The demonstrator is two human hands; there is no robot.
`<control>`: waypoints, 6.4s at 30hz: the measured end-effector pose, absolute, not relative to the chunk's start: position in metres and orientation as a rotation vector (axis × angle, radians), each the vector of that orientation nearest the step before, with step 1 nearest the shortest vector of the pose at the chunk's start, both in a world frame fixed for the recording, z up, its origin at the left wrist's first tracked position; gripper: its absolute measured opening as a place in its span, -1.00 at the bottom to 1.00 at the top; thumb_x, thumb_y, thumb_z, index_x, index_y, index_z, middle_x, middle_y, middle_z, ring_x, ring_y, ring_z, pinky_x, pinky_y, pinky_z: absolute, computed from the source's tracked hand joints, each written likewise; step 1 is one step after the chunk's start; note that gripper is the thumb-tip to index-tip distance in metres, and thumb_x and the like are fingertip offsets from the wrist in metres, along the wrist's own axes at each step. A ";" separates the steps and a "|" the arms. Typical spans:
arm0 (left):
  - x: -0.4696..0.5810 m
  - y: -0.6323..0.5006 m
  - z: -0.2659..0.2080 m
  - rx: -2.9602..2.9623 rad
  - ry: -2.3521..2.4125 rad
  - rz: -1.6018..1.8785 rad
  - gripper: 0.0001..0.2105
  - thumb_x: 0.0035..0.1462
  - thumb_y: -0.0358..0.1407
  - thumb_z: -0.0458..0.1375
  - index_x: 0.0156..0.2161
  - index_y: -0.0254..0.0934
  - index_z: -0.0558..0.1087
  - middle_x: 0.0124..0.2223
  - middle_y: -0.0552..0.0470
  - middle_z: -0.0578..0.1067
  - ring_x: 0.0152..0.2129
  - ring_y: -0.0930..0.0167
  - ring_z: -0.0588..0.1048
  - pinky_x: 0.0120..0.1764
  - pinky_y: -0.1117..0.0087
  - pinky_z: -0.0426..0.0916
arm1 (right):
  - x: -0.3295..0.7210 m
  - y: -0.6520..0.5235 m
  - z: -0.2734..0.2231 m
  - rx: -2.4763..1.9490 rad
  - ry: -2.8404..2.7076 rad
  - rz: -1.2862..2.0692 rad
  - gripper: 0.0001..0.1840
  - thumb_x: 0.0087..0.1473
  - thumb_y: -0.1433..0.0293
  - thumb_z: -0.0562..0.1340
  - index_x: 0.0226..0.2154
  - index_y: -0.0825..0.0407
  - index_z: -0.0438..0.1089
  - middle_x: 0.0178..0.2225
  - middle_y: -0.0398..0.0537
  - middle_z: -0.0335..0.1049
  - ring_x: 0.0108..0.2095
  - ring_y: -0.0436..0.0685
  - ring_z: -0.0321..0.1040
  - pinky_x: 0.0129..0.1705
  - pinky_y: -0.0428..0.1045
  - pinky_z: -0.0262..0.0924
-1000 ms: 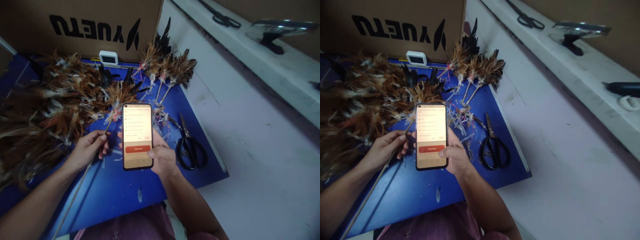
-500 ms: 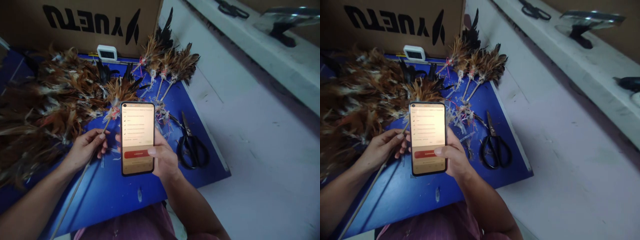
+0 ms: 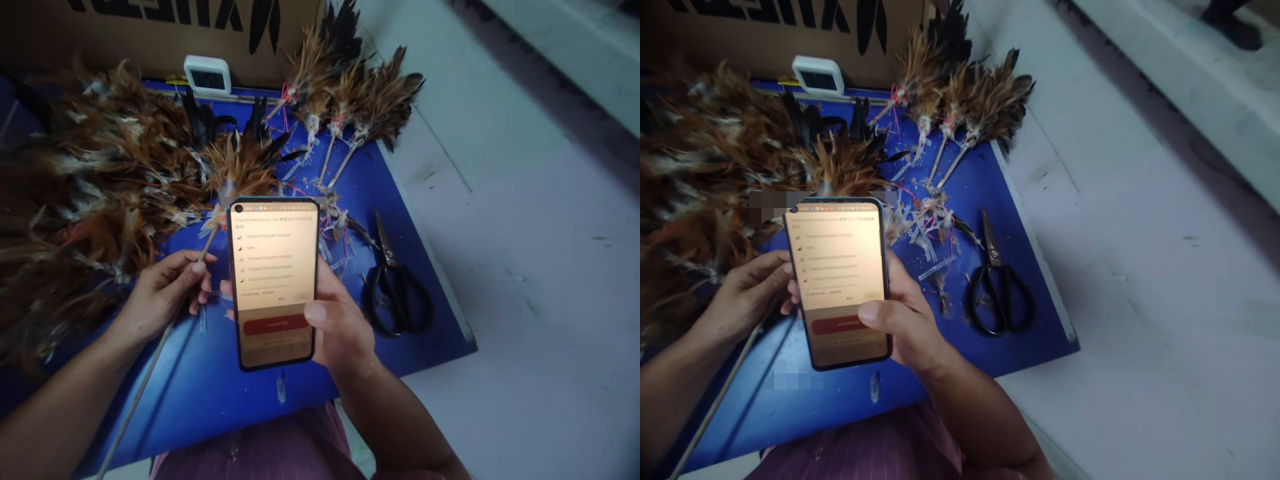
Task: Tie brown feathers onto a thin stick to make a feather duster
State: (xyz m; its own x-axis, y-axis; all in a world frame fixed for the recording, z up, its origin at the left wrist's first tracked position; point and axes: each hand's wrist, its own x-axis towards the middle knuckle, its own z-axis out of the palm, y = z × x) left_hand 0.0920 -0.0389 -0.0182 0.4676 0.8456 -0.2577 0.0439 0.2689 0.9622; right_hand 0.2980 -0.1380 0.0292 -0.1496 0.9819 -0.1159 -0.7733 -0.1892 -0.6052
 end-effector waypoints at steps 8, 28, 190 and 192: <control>0.095 -0.039 -0.014 1.193 0.939 0.695 -0.73 0.03 -0.15 0.31 -0.26 -0.32 0.50 -0.59 0.13 0.42 -0.72 0.53 0.36 -0.71 0.58 0.31 | 0.303 -0.141 0.024 -0.720 -0.482 1.698 -0.42 -0.12 0.26 0.29 0.02 -0.13 0.26 0.03 0.00 0.41 0.14 0.38 0.28 0.05 0.35 0.26; 0.095 -0.039 -0.015 1.223 0.920 0.701 -0.76 0.05 -0.16 0.30 -0.26 -0.30 0.52 -0.59 0.14 0.39 -0.72 0.54 0.35 -0.71 0.58 0.30 | 0.305 -0.140 0.027 -0.813 -0.489 1.713 -0.32 -0.16 0.18 0.32 0.08 -0.16 0.25 0.04 -0.03 0.41 0.13 0.38 0.29 0.03 0.34 0.28; 0.093 -0.038 -0.020 1.304 0.951 0.694 -0.80 0.12 -0.19 0.24 -0.23 -0.30 0.52 -0.56 0.12 0.45 -0.73 0.54 0.36 -0.74 0.58 0.31 | 0.300 -0.136 0.012 -0.860 -0.556 1.449 -0.53 0.03 0.23 0.20 0.02 -0.04 0.35 -0.09 -0.03 0.49 0.01 0.31 0.38 0.02 0.27 0.31; 0.094 -0.038 -0.019 1.312 0.937 0.705 -0.80 0.12 -0.18 0.24 -0.26 -0.30 0.52 -0.57 0.12 0.44 -0.74 0.55 0.35 -0.74 0.59 0.31 | 0.300 -0.136 0.011 -0.822 -0.548 1.449 -0.56 0.03 0.26 0.21 0.00 -0.05 0.35 -0.09 -0.04 0.49 -0.01 0.30 0.40 0.03 0.27 0.30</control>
